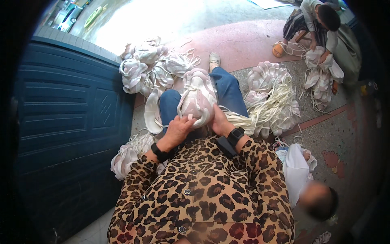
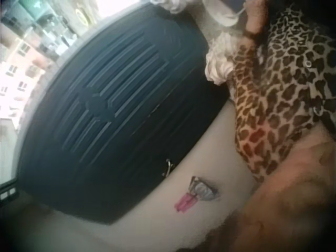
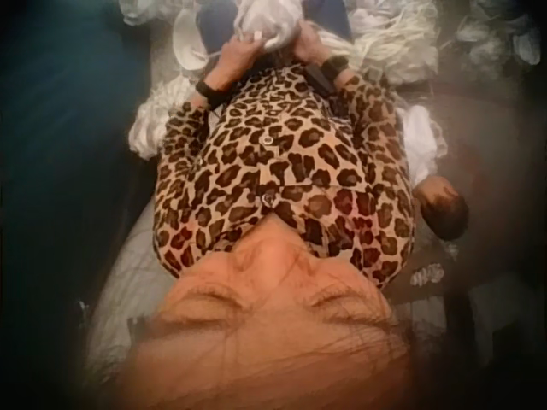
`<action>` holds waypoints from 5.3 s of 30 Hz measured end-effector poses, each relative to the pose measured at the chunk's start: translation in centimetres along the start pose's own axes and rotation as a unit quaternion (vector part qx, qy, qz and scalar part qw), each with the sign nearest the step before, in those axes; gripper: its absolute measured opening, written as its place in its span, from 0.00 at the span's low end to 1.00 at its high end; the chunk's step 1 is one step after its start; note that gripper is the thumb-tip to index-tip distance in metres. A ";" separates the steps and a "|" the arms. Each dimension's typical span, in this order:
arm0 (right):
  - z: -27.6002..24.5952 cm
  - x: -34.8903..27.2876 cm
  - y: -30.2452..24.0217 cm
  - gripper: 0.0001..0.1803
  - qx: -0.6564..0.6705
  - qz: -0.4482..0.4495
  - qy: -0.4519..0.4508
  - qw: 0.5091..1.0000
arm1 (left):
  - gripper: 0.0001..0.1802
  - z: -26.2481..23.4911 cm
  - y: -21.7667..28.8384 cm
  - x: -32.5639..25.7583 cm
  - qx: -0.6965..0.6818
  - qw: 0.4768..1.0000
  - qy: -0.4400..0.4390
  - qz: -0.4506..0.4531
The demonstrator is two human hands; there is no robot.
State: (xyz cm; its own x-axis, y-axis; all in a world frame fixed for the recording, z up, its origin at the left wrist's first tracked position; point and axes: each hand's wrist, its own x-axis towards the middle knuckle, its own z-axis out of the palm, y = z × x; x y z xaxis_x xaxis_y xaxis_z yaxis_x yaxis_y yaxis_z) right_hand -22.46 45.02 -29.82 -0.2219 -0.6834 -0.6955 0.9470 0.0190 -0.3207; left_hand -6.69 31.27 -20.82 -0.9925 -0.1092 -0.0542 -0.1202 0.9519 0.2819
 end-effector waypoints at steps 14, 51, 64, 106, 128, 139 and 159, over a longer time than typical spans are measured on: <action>0.9 -0.3 -2.7 0.30 -0.566 -0.220 0.096 0.789 | 0.32 6.3 -0.7 2.4 0.042 0.999 -0.015 0.026; 8.7 10.3 -10.2 0.10 -0.742 -0.280 -0.005 0.609 | 0.06 3.5 -14.5 14.6 -0.031 0.994 0.078 -0.075; 3.9 -6.0 -25.3 0.22 -0.111 -0.368 -0.113 0.916 | 0.14 -13.4 -20.6 3.8 -0.800 0.568 0.022 -0.190; 2.7 6.1 -11.1 0.11 -0.791 -0.376 -0.052 0.480 | 0.12 -0.1 -9.3 13.4 -0.542 0.756 -0.129 -0.344; 4.4 8.5 -11.3 0.09 -0.822 -0.365 0.077 0.430 | 0.12 1.8 -7.2 15.8 -0.534 0.766 -0.005 -0.357; 6.0 7.2 -10.8 0.15 -0.895 -0.266 -0.009 0.359 | 0.12 4.0 -11.7 10.7 -0.189 0.945 0.035 -0.267; 4.3 8.1 -10.1 0.08 -0.719 -0.464 -0.064 0.513 | 0.07 1.8 -11.7 14.9 0.043 0.995 -0.053 -0.071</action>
State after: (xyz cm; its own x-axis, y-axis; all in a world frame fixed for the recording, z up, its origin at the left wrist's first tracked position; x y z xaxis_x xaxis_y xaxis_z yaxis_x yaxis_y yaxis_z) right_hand -32.79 36.21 -29.46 -0.3165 -0.9262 0.2050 -0.7253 0.0970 -0.6816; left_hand -20.03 19.03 -26.60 -0.9576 -0.2178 -0.1888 -0.2519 0.9506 0.1813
